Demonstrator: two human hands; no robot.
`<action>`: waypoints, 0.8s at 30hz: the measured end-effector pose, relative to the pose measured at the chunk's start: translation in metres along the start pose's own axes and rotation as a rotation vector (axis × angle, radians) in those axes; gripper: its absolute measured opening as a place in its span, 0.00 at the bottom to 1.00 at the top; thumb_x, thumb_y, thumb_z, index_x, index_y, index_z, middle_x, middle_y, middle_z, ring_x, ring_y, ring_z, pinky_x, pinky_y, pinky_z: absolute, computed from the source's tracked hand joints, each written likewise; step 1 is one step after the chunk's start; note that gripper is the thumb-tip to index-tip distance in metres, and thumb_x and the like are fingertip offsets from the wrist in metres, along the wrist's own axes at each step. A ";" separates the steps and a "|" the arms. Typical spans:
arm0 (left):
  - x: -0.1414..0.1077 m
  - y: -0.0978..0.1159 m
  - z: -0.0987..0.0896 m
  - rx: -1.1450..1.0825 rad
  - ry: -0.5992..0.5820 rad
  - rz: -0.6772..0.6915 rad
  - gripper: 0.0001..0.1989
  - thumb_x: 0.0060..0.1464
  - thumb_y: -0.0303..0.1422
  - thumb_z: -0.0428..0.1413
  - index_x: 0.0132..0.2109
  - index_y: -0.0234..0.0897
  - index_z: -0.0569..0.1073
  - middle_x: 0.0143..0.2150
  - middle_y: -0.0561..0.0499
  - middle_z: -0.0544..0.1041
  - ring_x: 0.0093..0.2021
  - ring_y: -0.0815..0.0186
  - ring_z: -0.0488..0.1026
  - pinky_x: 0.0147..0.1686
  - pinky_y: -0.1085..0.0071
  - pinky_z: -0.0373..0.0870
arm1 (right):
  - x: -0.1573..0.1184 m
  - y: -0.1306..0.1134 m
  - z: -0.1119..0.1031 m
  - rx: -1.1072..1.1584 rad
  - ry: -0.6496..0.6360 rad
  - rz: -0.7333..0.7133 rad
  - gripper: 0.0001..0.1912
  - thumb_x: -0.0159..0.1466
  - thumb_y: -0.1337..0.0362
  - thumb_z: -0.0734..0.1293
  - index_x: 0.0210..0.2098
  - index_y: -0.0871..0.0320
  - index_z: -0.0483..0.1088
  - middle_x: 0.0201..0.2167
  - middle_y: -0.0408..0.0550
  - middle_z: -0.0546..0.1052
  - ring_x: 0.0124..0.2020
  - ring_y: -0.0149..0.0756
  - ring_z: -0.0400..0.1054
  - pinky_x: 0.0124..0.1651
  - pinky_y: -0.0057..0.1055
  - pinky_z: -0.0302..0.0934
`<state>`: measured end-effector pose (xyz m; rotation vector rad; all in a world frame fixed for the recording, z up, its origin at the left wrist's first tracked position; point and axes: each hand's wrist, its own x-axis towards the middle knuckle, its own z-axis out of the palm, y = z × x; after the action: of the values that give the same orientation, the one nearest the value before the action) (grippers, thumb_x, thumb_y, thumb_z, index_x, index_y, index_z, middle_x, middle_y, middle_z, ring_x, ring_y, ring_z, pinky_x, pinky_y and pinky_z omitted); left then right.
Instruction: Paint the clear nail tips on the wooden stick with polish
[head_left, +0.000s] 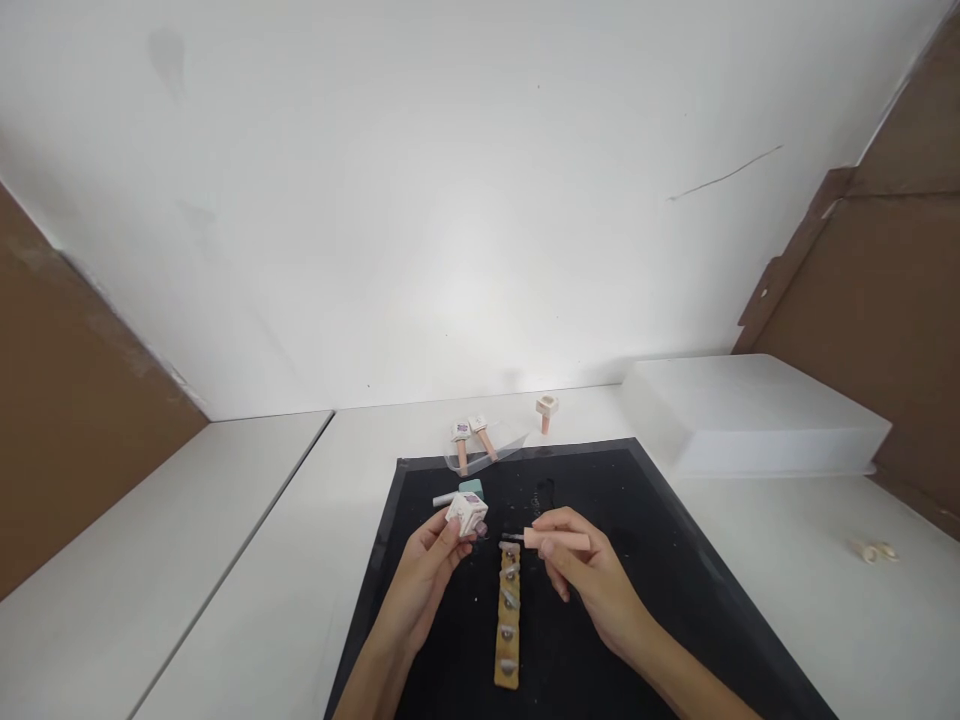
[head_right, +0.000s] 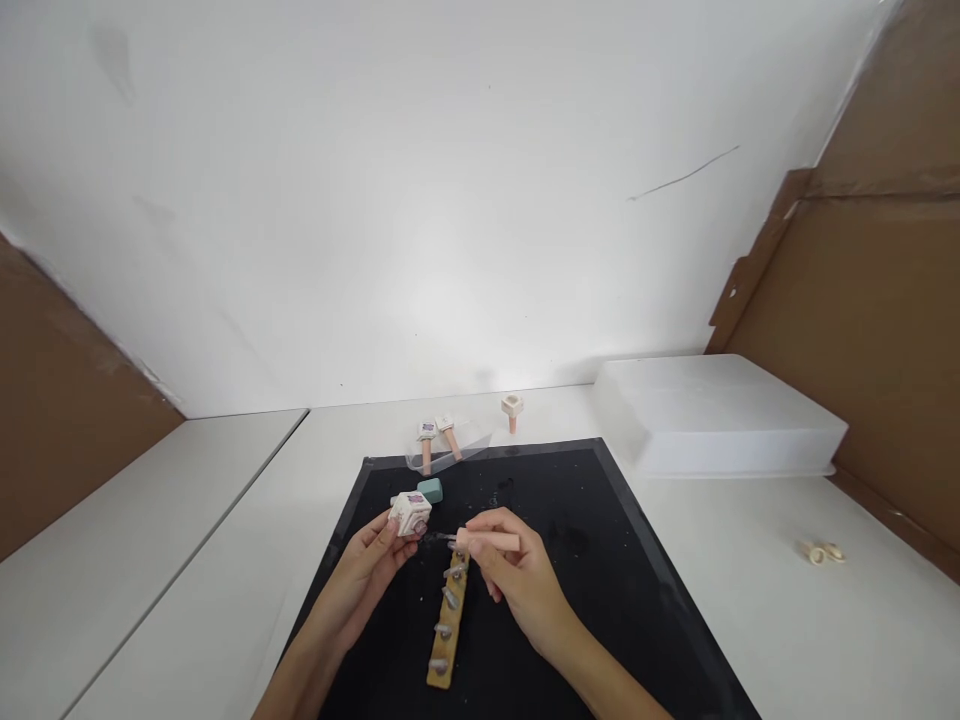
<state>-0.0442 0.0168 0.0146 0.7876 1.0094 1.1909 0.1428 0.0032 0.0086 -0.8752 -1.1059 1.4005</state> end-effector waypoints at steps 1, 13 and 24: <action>0.000 -0.001 0.001 -0.033 -0.017 -0.021 0.15 0.47 0.38 0.58 0.41 0.35 0.75 0.38 0.45 0.77 0.37 0.66 0.70 0.41 0.69 0.64 | 0.000 0.001 -0.001 -0.010 -0.017 -0.011 0.13 0.55 0.55 0.69 0.32 0.59 0.70 0.15 0.36 0.63 0.13 0.22 0.49 0.15 0.21 0.47; 0.002 -0.013 0.002 -0.217 -0.164 -0.139 0.15 0.51 0.39 0.55 0.39 0.30 0.75 0.38 0.43 0.76 0.35 0.68 0.69 0.40 0.70 0.64 | -0.012 -0.016 -0.002 -0.401 -0.199 -0.359 0.09 0.63 0.66 0.61 0.41 0.55 0.70 0.33 0.48 0.69 0.35 0.37 0.65 0.38 0.33 0.60; 0.001 -0.015 0.002 -0.294 -0.245 -0.160 0.14 0.51 0.39 0.54 0.40 0.33 0.75 0.40 0.45 0.76 0.36 0.69 0.69 0.40 0.70 0.63 | -0.014 -0.011 -0.005 -0.572 -0.265 -0.553 0.18 0.61 0.73 0.60 0.50 0.53 0.65 0.37 0.52 0.69 0.36 0.39 0.66 0.37 0.36 0.63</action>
<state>-0.0371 0.0144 0.0011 0.5914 0.6637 1.0461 0.1525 -0.0104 0.0162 -0.6964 -1.8406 0.7534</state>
